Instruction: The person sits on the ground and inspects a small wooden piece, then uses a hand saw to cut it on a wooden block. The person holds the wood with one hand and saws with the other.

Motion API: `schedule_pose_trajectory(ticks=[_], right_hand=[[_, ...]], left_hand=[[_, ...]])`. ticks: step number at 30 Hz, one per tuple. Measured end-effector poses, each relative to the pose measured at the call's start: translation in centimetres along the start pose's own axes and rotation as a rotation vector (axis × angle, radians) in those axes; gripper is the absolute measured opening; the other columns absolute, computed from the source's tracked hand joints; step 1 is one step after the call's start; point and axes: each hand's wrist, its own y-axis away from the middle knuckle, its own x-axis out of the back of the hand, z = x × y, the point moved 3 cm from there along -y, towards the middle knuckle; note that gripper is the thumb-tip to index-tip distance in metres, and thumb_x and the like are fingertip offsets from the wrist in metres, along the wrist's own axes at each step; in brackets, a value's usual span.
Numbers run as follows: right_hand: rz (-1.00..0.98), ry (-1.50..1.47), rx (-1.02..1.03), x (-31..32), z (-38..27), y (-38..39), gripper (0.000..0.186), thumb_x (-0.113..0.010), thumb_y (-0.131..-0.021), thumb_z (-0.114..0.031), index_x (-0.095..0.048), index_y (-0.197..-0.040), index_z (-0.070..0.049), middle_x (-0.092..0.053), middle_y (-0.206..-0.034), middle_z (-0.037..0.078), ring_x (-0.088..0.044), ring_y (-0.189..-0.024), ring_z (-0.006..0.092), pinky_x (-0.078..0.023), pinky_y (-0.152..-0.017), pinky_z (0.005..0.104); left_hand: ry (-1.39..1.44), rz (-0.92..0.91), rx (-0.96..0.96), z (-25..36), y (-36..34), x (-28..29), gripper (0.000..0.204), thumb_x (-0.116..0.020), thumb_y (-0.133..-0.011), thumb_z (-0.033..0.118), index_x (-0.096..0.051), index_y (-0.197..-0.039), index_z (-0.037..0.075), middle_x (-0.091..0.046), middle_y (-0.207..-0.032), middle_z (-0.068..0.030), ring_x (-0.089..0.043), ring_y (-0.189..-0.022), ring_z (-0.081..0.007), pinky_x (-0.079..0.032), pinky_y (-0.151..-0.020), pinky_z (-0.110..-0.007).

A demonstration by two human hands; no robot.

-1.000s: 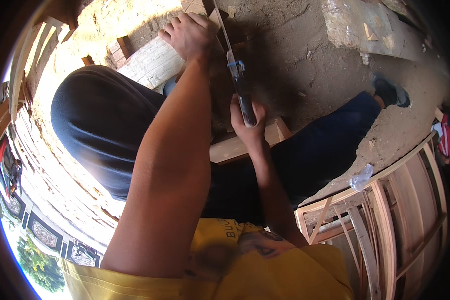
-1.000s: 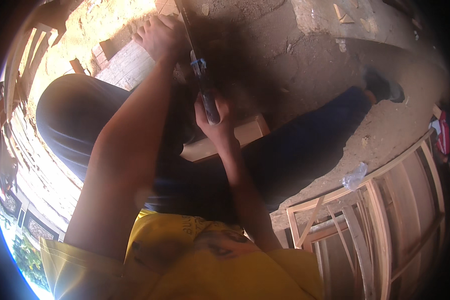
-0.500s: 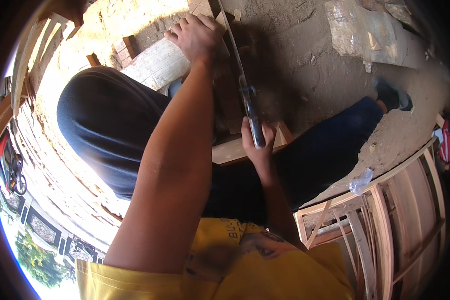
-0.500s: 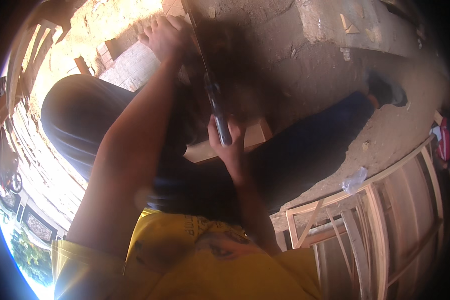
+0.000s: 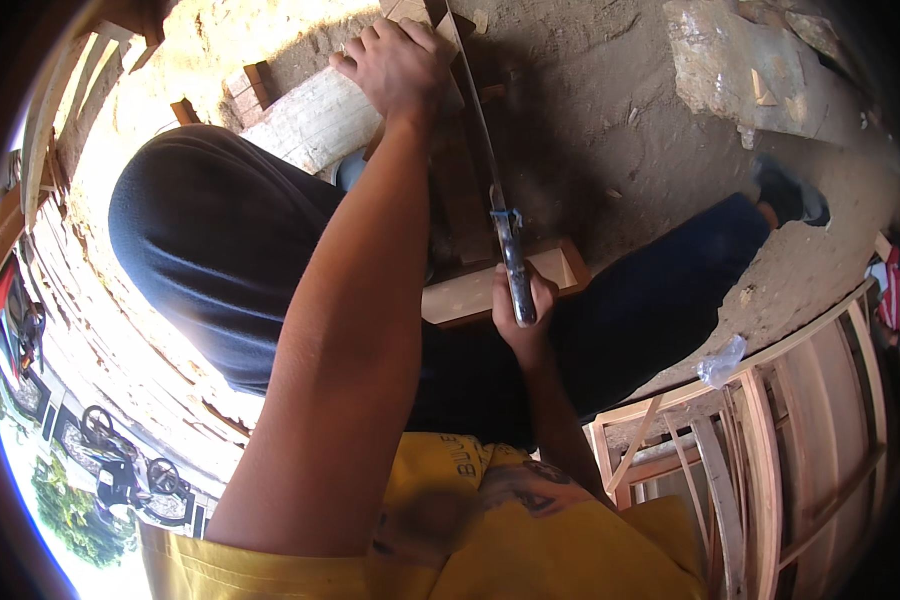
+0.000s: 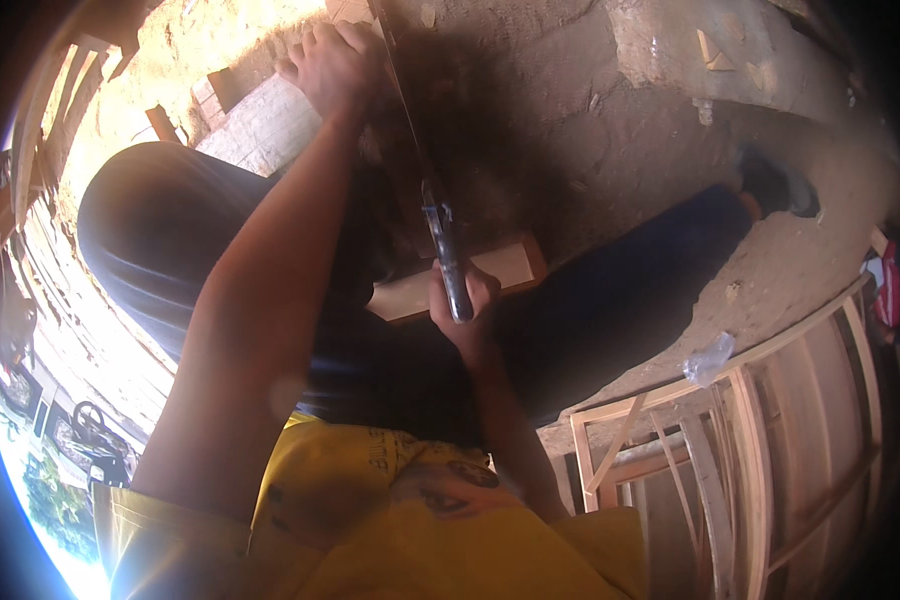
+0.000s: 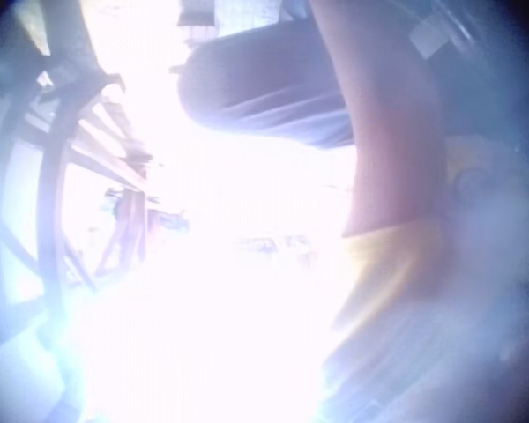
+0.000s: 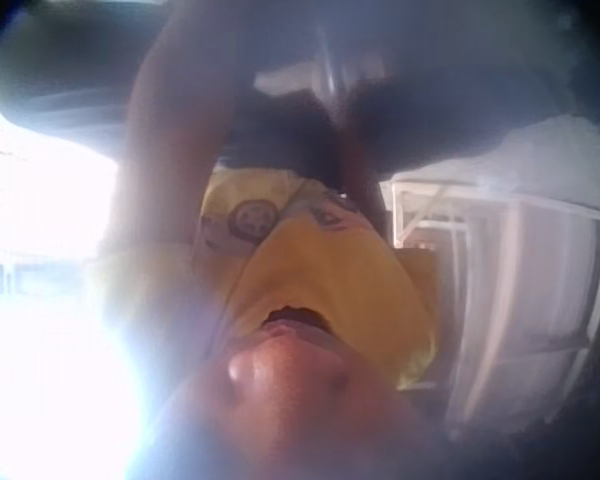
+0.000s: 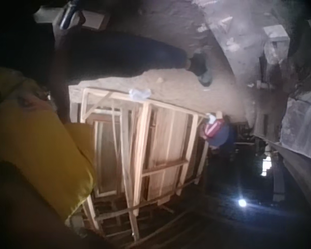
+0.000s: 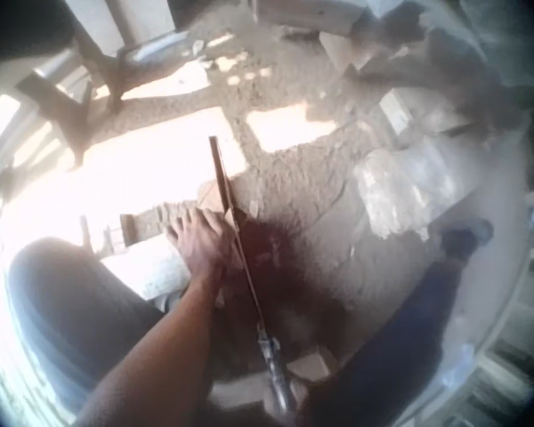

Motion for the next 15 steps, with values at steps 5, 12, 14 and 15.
schedule_pose_trajectory(ticks=[5,12,14,15], right_hand=[[-0.010,-0.126,0.001,-2.2,-2.5,-7.6,0.013,-0.058,-0.083,0.000,-0.055,-0.071,0.000,-0.051,-0.053,0.009,-0.052,-0.043,0.0167,-0.037,-0.043,0.0317],[0.037,-0.018,0.071,-0.3,-1.1,-1.0,0.005,-0.059,-0.079,0.002,-0.057,-0.075,0.003,-0.054,-0.056,0.011,-0.057,-0.046,0.0199,-0.040,-0.045,0.0314],[-0.022,-0.047,0.040,-1.3,-0.9,-5.5,0.006,-0.060,-0.079,0.001,-0.056,-0.075,0.002,-0.054,-0.056,0.011,-0.056,-0.046,0.0190,-0.040,-0.044,0.0315],[-0.045,-0.060,-0.011,-1.7,-1.9,-7.9,0.007,-0.060,-0.079,0.001,-0.056,-0.074,0.002,-0.054,-0.056,0.011,-0.056,-0.046,0.0186,-0.040,-0.044,0.0316]], left_hand=[[0.000,-0.002,-0.011,0.4,-0.2,-0.3,0.045,-0.039,-0.088,0.031,-0.061,-0.101,-0.007,-0.062,-0.105,-0.0226,-0.051,-0.108,-0.0376,-0.017,-0.106,-0.057],[-0.018,0.063,0.023,-0.1,-0.1,-0.5,0.043,-0.037,-0.084,0.032,-0.062,-0.087,-0.003,-0.063,-0.105,-0.0210,-0.051,-0.107,-0.0362,-0.021,-0.102,-0.048],[-0.013,0.018,-0.014,0.2,-0.1,-0.4,0.044,-0.039,-0.086,0.031,-0.061,-0.097,-0.006,-0.062,-0.106,-0.0225,-0.051,-0.108,-0.0370,-0.019,-0.104,-0.054],[-0.015,-0.004,-0.034,0.4,-0.1,-0.3,0.045,-0.039,-0.087,0.031,-0.060,-0.102,-0.007,-0.061,-0.106,-0.0232,-0.051,-0.108,-0.0374,-0.017,-0.106,-0.057]])
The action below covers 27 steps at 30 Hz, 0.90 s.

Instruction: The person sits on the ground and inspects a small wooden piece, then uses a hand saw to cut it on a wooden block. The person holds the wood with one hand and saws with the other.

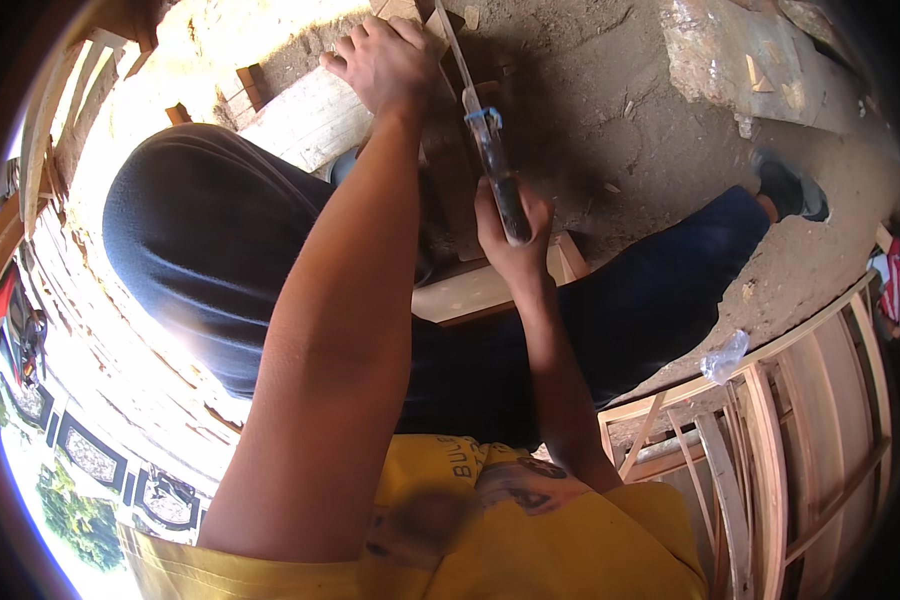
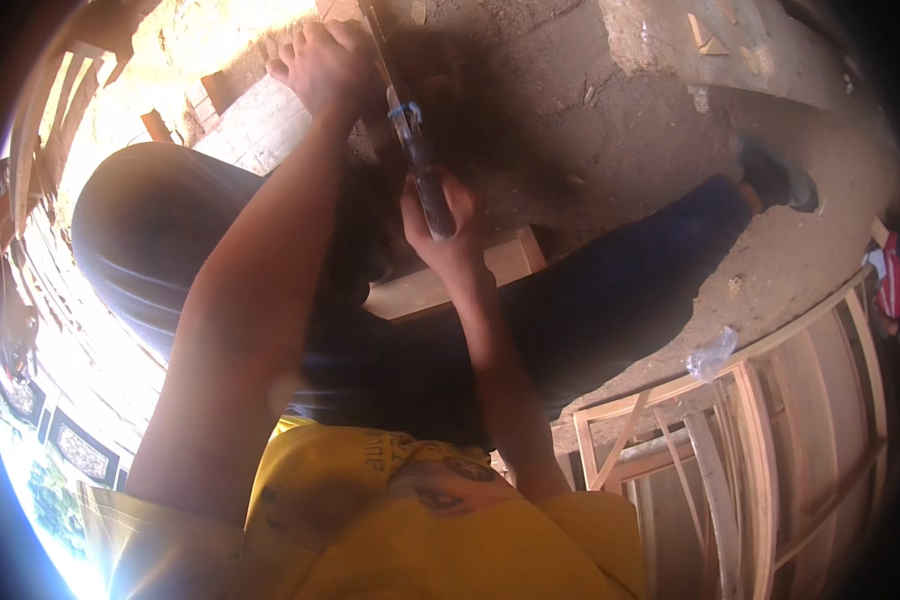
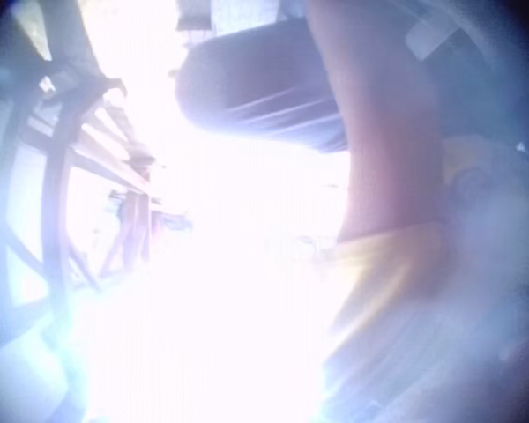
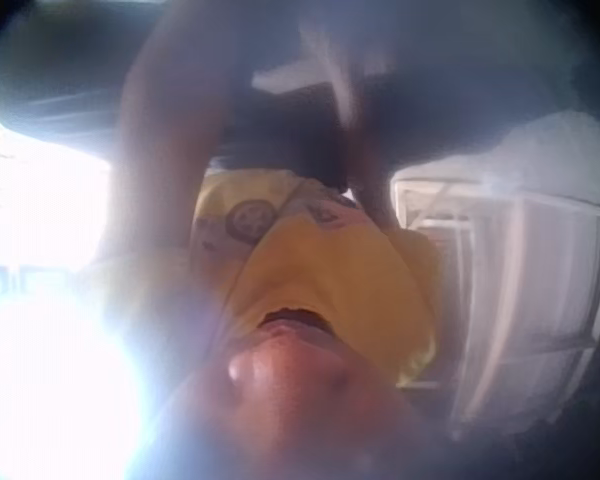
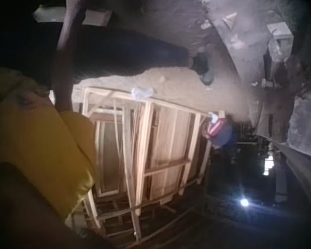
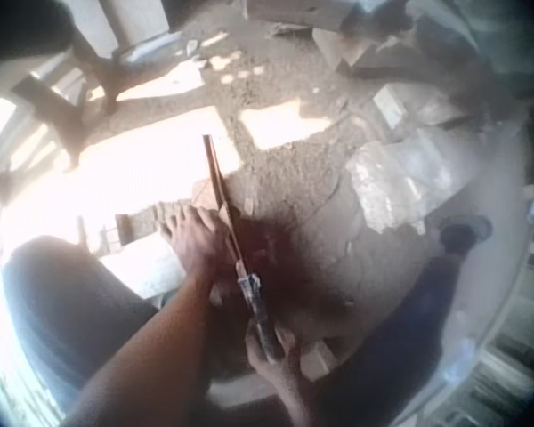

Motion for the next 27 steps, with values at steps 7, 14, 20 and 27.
schedule_pose_trajectory(ticks=[7,14,20,27], right_hand=[[0.078,0.029,0.109,1.8,1.5,7.0,0.003,-0.059,-0.078,0.003,-0.057,-0.079,0.004,-0.058,-0.062,0.012,-0.060,-0.050,0.0181,-0.043,-0.046,0.0305],[-0.010,0.027,0.005,-0.6,-0.6,2.0,0.012,-0.061,-0.082,-0.002,-0.055,-0.072,0.000,-0.051,-0.054,0.009,-0.053,-0.045,0.0162,-0.038,-0.044,0.0310],[0.051,0.112,0.127,1.2,1.3,5.7,0.004,-0.060,-0.080,-0.001,-0.058,-0.080,0.001,-0.056,-0.061,0.011,-0.058,-0.051,0.0196,-0.043,-0.049,0.0308],[0.102,-0.098,-0.034,0.3,0.2,2.4,0.008,-0.059,-0.082,0.000,-0.056,-0.074,0.001,-0.052,-0.057,0.008,-0.052,-0.048,0.0134,-0.037,-0.045,0.0295]], left_hand=[[0.005,0.046,0.028,-0.6,0.2,-0.4,0.046,-0.039,-0.087,0.031,-0.061,-0.102,-0.006,-0.062,-0.104,-0.0222,-0.052,-0.107,-0.0373,-0.018,-0.105,-0.056],[-0.025,0.100,0.005,-0.5,0.0,-0.4,0.043,-0.035,-0.087,0.032,-0.062,-0.089,-0.002,-0.063,-0.104,-0.0198,-0.052,-0.105,-0.0364,-0.021,-0.101,-0.051],[0.014,0.097,-0.082,-0.5,0.1,-0.1,0.034,-0.040,-0.088,0.032,-0.063,-0.096,0.008,-0.063,-0.105,-0.0125,-0.051,-0.105,-0.0326,-0.025,-0.097,-0.052],[0.267,-0.023,-0.377,1.2,1.1,1.8,0.032,-0.049,-0.078,0.032,-0.071,-0.084,0.009,-0.063,-0.102,-0.0129,-0.053,-0.102,-0.0325,-0.027,-0.099,-0.050]])
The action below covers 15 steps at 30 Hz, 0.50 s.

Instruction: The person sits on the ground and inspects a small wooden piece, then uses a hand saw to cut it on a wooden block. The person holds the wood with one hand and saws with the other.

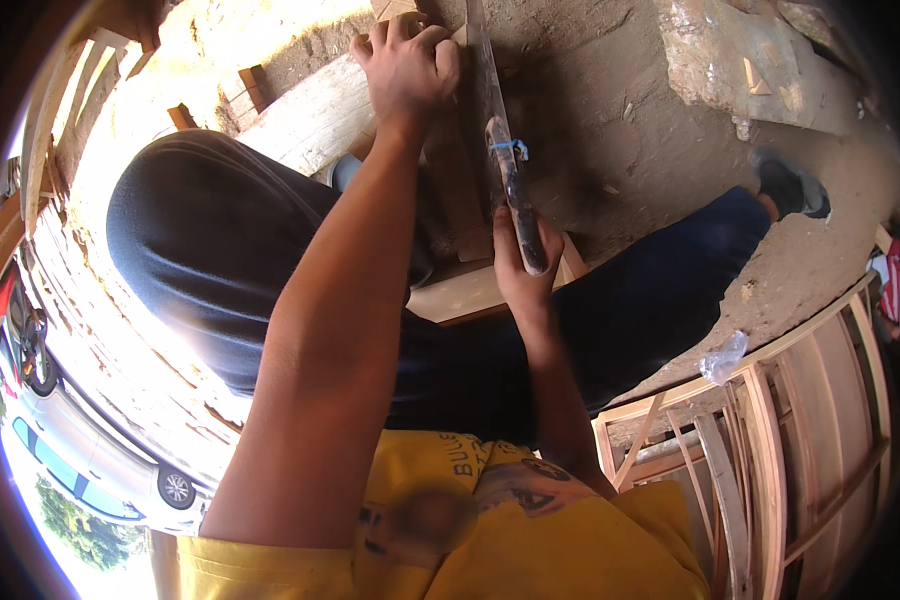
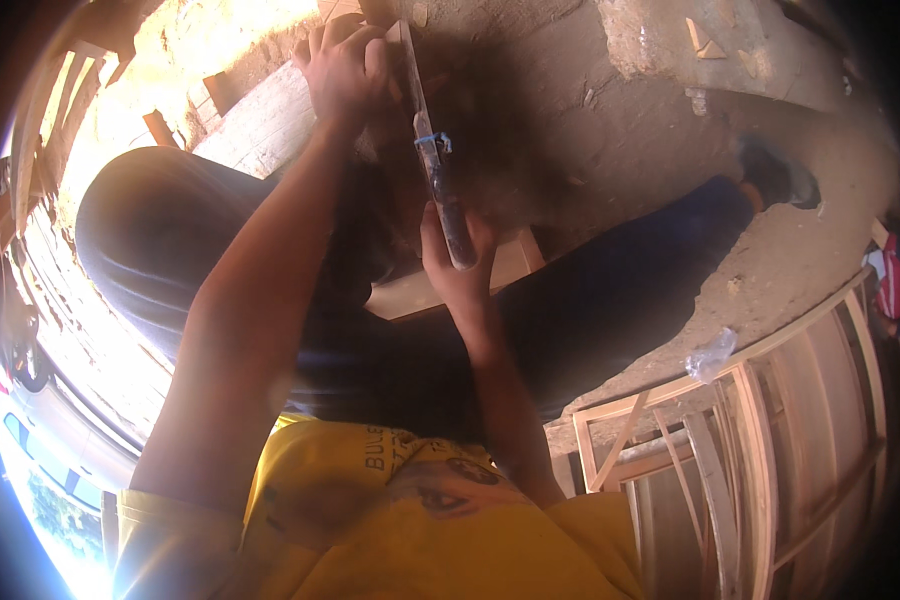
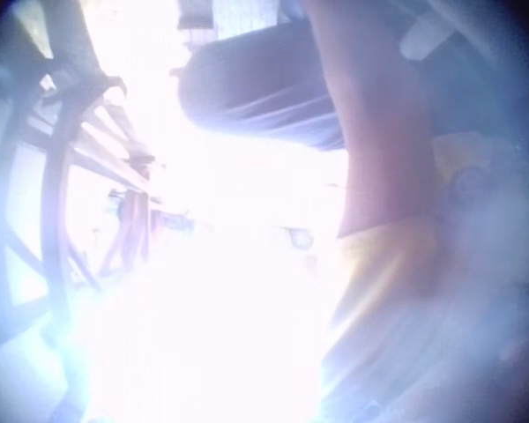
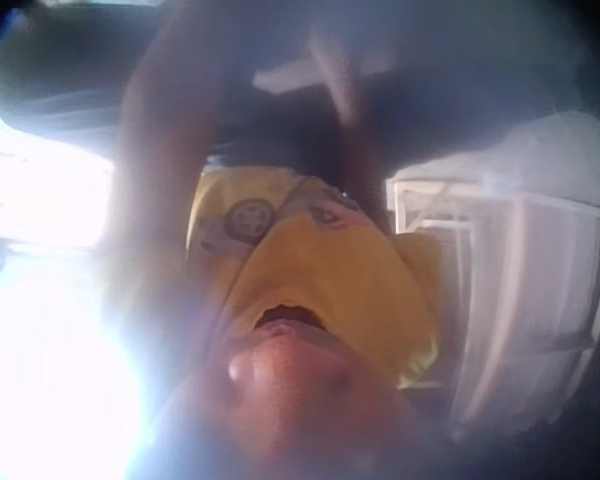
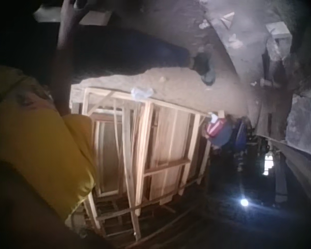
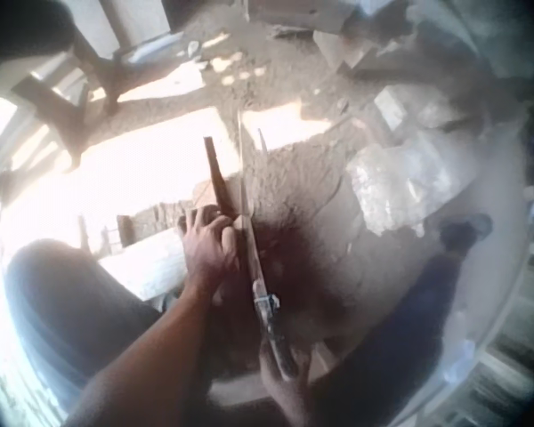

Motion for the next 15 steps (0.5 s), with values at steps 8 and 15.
schedule_pose_trajectory(ticks=[8,15], right_hand=[[0.008,0.101,0.095,-1.3,1.1,1.4,0.004,-0.060,-0.082,-0.003,-0.058,-0.081,0.001,-0.056,-0.060,0.008,-0.057,-0.050,0.0135,-0.043,-0.045,0.0295],[0.049,-0.025,0.070,-1.6,-0.3,0.4,0.017,-0.060,-0.084,-0.003,-0.053,-0.068,-0.001,-0.046,-0.050,0.003,-0.046,-0.044,0.0080,-0.034,-0.042,0.0281]], left_hand=[[-0.008,0.025,0.011,-0.5,0.0,-0.8,0.028,-0.051,-0.075,0.029,-0.071,-0.081,0.010,-0.062,-0.099,-0.0108,-0.052,-0.101,-0.0310,-0.027,-0.097,-0.049],[0.018,-0.140,-0.182,-0.7,0.7,0.2,0.049,-0.056,-0.076,0.040,-0.061,-0.112,0.007,-0.049,-0.125,-0.0156,-0.039,-0.122,-0.0332,-0.019,-0.103,-0.056]])
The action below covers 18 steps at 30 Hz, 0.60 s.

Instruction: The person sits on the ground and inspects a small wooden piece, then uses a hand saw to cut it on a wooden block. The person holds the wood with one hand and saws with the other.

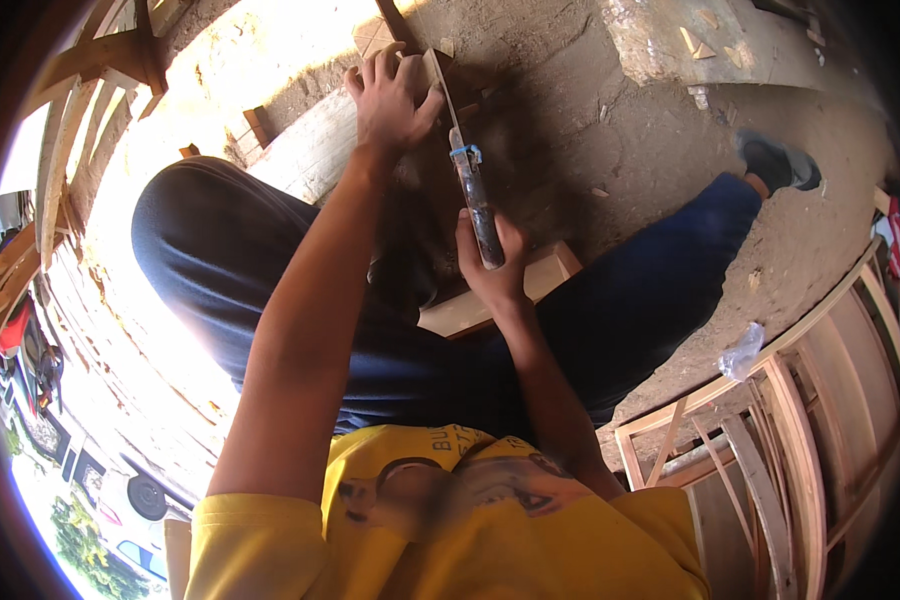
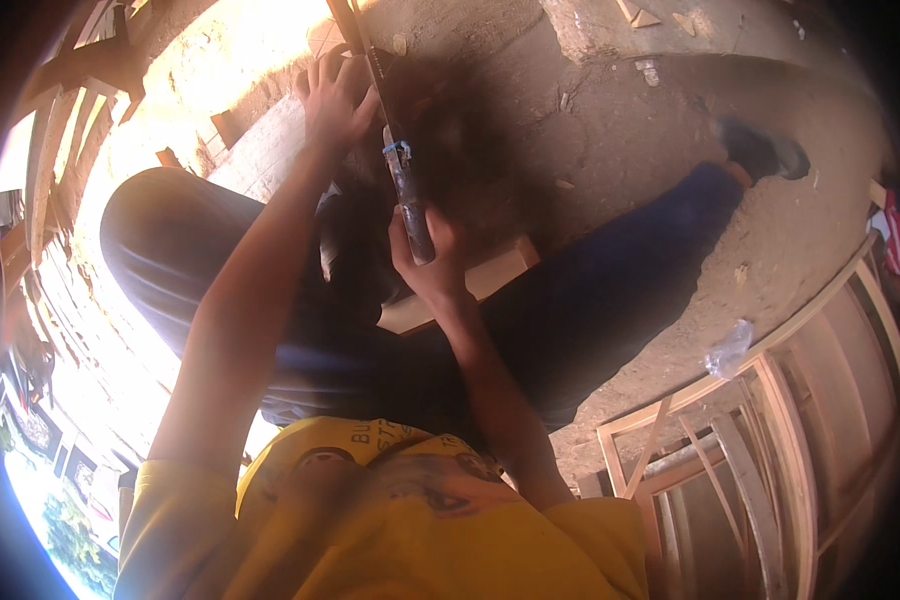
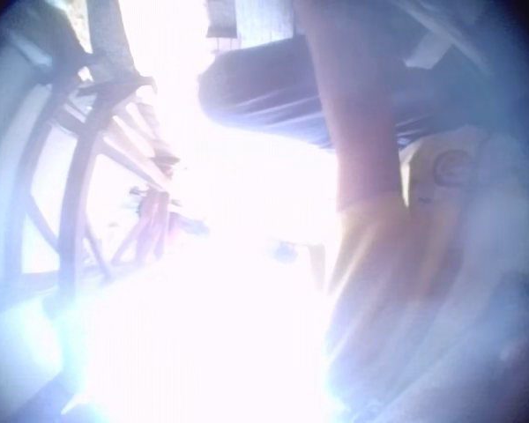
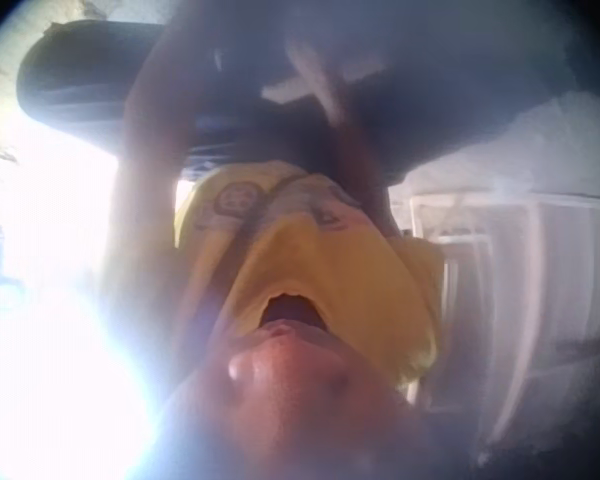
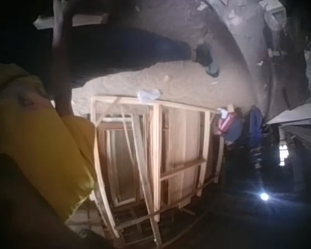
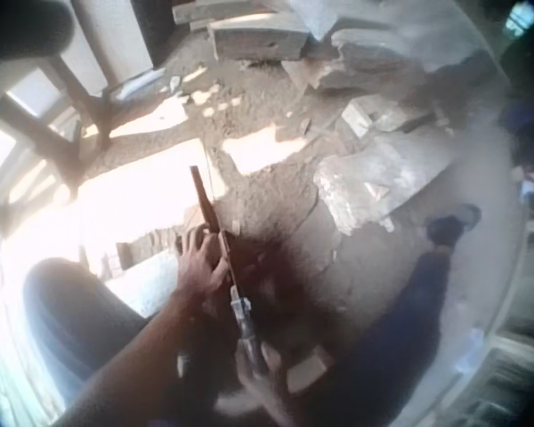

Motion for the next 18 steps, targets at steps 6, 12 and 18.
schedule_pose_trajectory(ticks=[6,12,18], right_hand=[[0.035,-0.003,0.069,0.1,0.1,-0.4,0.013,-0.060,-0.085,-0.003,-0.055,-0.073,-0.001,-0.044,-0.050,0.002,-0.043,-0.046,0.0051,-0.034,-0.043,0.0266],[-0.010,-0.013,0.021,-0.2,0.2,-0.1,0.012,-0.060,-0.085,-0.003,-0.056,-0.074,-0.001,-0.045,-0.051,0.002,-0.043,-0.046,0.0046,-0.035,-0.043,0.0263],[-0.028,0.112,0.122,1.2,1.8,2.2,0.013,-0.062,-0.082,-0.002,-0.055,-0.072,0.000,-0.049,-0.052,0.008,-0.049,-0.042,0.0134,-0.035,-0.042,0.0292]], left_hand=[[-0.162,-0.136,-0.040,-0.3,1.0,0.0,0.068,-0.059,-0.076,0.050,-0.049,-0.127,0.006,-0.034,-0.141,-0.0199,-0.023,-0.135,-0.0370,-0.009,-0.109,-0.060],[-0.264,-0.099,0.060,0.3,1.5,-0.8,0.063,-0.058,-0.079,0.046,-0.048,-0.128,0.008,-0.032,-0.142,-0.0210,-0.022,-0.136,-0.0384,-0.009,-0.110,-0.060],[-0.214,-0.102,0.107,0.5,1.3,-0.5,0.054,-0.061,-0.076,0.041,-0.051,-0.119,0.010,-0.037,-0.137,-0.0204,-0.027,-0.132,-0.0386,-0.010,-0.110,-0.060]])
